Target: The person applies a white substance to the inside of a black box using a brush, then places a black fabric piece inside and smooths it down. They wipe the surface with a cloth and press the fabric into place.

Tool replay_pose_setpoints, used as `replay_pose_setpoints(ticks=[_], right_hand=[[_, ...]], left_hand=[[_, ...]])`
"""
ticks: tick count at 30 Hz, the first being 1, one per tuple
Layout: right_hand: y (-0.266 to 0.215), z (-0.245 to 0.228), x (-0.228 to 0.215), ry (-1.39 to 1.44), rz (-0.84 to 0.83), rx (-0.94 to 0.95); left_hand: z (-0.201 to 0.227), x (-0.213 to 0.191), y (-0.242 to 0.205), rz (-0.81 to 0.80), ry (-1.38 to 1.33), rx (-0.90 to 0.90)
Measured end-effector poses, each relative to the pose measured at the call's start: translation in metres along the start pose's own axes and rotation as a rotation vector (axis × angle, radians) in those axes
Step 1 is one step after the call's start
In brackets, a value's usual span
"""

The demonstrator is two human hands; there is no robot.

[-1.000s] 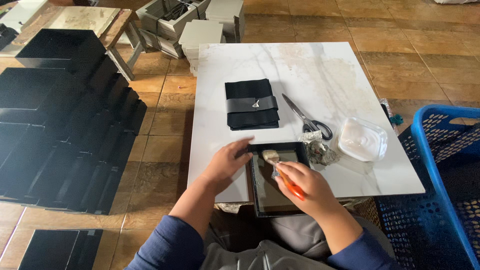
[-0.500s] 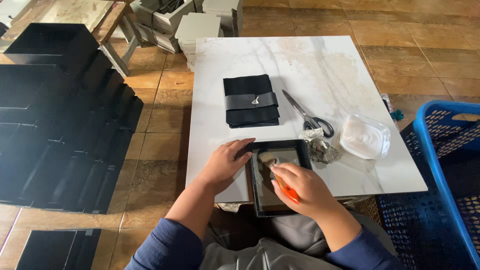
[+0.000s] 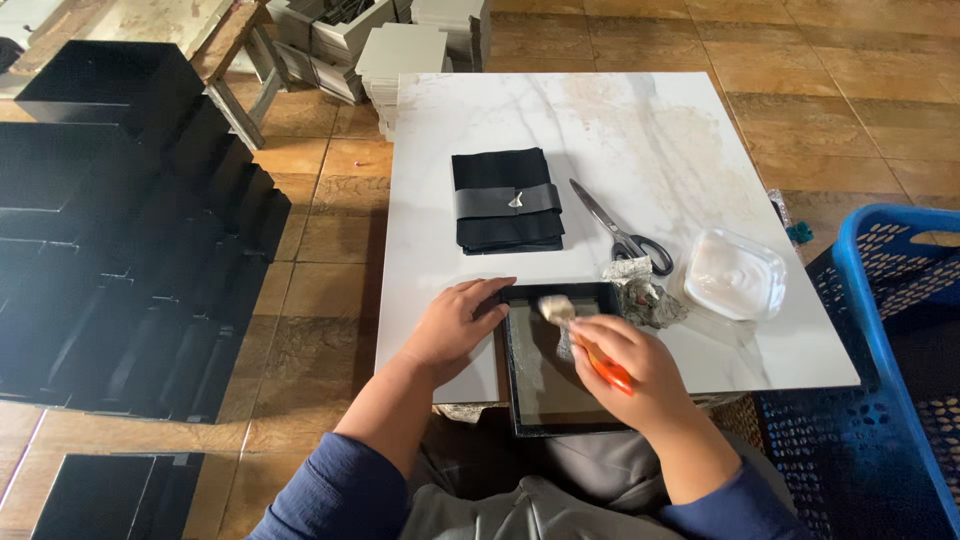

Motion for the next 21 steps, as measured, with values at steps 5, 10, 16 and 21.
replay_pose_setpoints(ticks=[5, 10, 16, 21], right_hand=[[-0.015, 0.005, 0.016, 0.13, -0.137, 0.006], [0.013, -0.012, 0.018, 0.165, -0.134, 0.006], [0.008, -0.019, 0.015, 0.274, -0.262, 0.017], [-0.006, -0.017, 0.006, 0.352, -0.258, -0.009]], left_hand=[[0.002, -0.001, 0.001, 0.002, -0.006, 0.023], [0.004, -0.004, 0.0, -0.012, -0.016, 0.007], [0.008, -0.005, -0.003, -0.04, -0.01, -0.051], [0.012, -0.008, 0.001, -0.033, -0.025, -0.058]])
Point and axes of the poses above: each hand's wrist, its own y-axis towards the middle knuckle, its own x-axis out of the palm, z = x × y, the point moved 8 cm from there along y, towards the middle knuckle, and after that the axes turned 15 degrees about z, right-handed, at the moved point
